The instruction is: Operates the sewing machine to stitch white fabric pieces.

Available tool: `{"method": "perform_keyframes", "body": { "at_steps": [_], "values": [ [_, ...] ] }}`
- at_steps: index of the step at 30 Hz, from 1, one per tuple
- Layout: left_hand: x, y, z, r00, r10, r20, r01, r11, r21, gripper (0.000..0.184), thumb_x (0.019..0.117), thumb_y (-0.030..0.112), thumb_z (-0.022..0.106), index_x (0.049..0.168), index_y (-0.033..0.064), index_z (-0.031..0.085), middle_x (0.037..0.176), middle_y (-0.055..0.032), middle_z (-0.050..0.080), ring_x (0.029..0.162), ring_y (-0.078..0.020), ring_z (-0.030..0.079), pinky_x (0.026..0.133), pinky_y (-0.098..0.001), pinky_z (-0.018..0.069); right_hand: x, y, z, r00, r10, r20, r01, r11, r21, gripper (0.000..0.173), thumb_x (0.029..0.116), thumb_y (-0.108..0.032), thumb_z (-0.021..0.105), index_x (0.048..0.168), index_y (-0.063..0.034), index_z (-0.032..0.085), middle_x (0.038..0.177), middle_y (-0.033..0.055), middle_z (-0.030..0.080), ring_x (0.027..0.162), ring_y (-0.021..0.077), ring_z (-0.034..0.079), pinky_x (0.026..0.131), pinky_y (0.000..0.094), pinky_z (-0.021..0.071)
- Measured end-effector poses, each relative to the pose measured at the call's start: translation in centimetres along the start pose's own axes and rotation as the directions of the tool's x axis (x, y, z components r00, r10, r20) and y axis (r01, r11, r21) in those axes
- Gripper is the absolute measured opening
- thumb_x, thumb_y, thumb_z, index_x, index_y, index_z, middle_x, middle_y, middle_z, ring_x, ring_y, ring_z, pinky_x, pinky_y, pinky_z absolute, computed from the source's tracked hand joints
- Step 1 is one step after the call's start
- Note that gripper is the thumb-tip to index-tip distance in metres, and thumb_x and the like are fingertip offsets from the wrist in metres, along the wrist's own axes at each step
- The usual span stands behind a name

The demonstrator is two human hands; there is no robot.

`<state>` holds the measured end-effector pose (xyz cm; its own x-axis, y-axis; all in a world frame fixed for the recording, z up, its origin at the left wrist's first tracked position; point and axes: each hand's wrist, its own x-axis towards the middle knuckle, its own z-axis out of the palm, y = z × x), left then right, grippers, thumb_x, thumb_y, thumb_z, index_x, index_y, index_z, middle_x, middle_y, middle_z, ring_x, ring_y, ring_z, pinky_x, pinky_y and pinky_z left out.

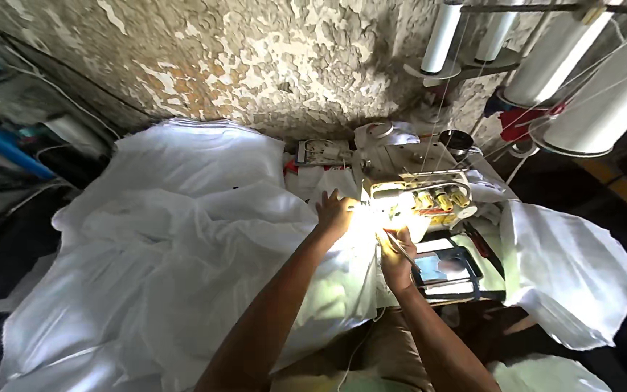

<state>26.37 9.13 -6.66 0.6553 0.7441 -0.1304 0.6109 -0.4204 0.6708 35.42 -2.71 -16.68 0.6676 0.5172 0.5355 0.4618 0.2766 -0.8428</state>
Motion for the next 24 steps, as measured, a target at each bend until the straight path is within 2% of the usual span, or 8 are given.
{"method": "perform_keyframes", "body": {
  "at_steps": [4,8,12,16,20,24],
  "values": [
    [1.8,0.4,1.1,0.989,-0.115,0.094,0.108,0.992,0.072,0.032,0.1069,0.01,0.049,0.134,0.0059,0.066,0.163,-0.0271,0.03,0.154,-0.052,0.005,0.114,-0.0775,0.0024,0.1,0.1,0.1,1.0,0.021,-0.019,-0.022,0.998,-0.054,0.009,0.0879,0.002,0.062,0.094,0.0076,0.065,0.078,0.0039,0.065,0.073,-0.0023,0.061,0.072,0.0152,0.0527],
    [2.5,0.7,1.2,0.982,-0.167,0.092,0.159,0.983,0.089,0.033,0.1078,0.02,0.051,0.135,0.0065,0.064,0.167,-0.0268,0.018,0.155,-0.0506,-0.003,0.113,-0.0784,-0.0017,0.4,0.1,0.1,0.999,0.034,-0.011,-0.034,0.998,-0.058,0.01,0.0895,0.0,0.061,0.095,0.007,0.066,0.079,0.0027,0.066,0.073,-0.0028,0.062,0.072,0.0158,0.0535],
    [3.0,1.3,0.8,0.972,-0.205,0.119,0.19,0.974,0.126,0.036,0.109,0.023,0.048,0.136,0.0058,0.063,0.168,-0.0245,0.016,0.155,-0.049,-0.003,0.114,-0.0776,-0.0017,0.6,-0.2,0.3,0.998,0.063,-0.024,-0.063,0.997,-0.037,0.01,0.0901,0.002,0.06,0.095,0.0072,0.066,0.078,0.0007,0.066,0.073,-0.0058,0.061,0.072,0.0128,0.0524],
    [3.8,1.4,1.5,0.959,-0.241,0.15,0.207,0.955,0.214,0.041,0.1095,0.026,0.047,0.142,0.004,0.057,0.169,-0.0241,0.013,0.155,-0.0496,-0.003,0.111,-0.0808,0.0042,0.6,0.0,0.5,0.998,0.045,-0.039,-0.046,0.999,-0.025,0.009,0.0888,0.003,0.06,0.093,0.0079,0.065,0.076,0.0004,0.066,0.072,-0.0061,0.061,0.071,0.0122,0.0523],
    [4.2,1.3,2.3,0.94,-0.306,0.149,0.261,0.93,0.258,0.049,0.1101,0.032,0.043,0.154,0.0097,0.045,0.171,-0.0195,0.004,0.156,-0.0477,-0.007,0.11,-0.0827,0.0023,0.6,0.3,0.5,0.999,0.039,-0.037,-0.04,0.999,-0.012,0.01,0.0882,0.004,0.059,0.094,0.0096,0.065,0.078,0.0019,0.067,0.073,-0.0052,0.063,0.073,0.0129,0.0536],
    [4.0,1.4,2.1,0.934,-0.321,0.154,0.3,0.943,0.147,0.046,0.1096,0.031,0.045,0.151,0.0127,0.049,0.173,-0.0141,0.0,0.156,-0.0452,-0.008,0.112,-0.0797,-0.0036,0.5,0.5,0.6,0.998,0.014,-0.06,-0.015,1.0,-0.015,0.008,0.0869,0.004,0.061,0.091,0.0099,0.065,0.076,0.001,0.067,0.072,-0.0061,0.063,0.072,0.0118,0.0541]
  ]
}}
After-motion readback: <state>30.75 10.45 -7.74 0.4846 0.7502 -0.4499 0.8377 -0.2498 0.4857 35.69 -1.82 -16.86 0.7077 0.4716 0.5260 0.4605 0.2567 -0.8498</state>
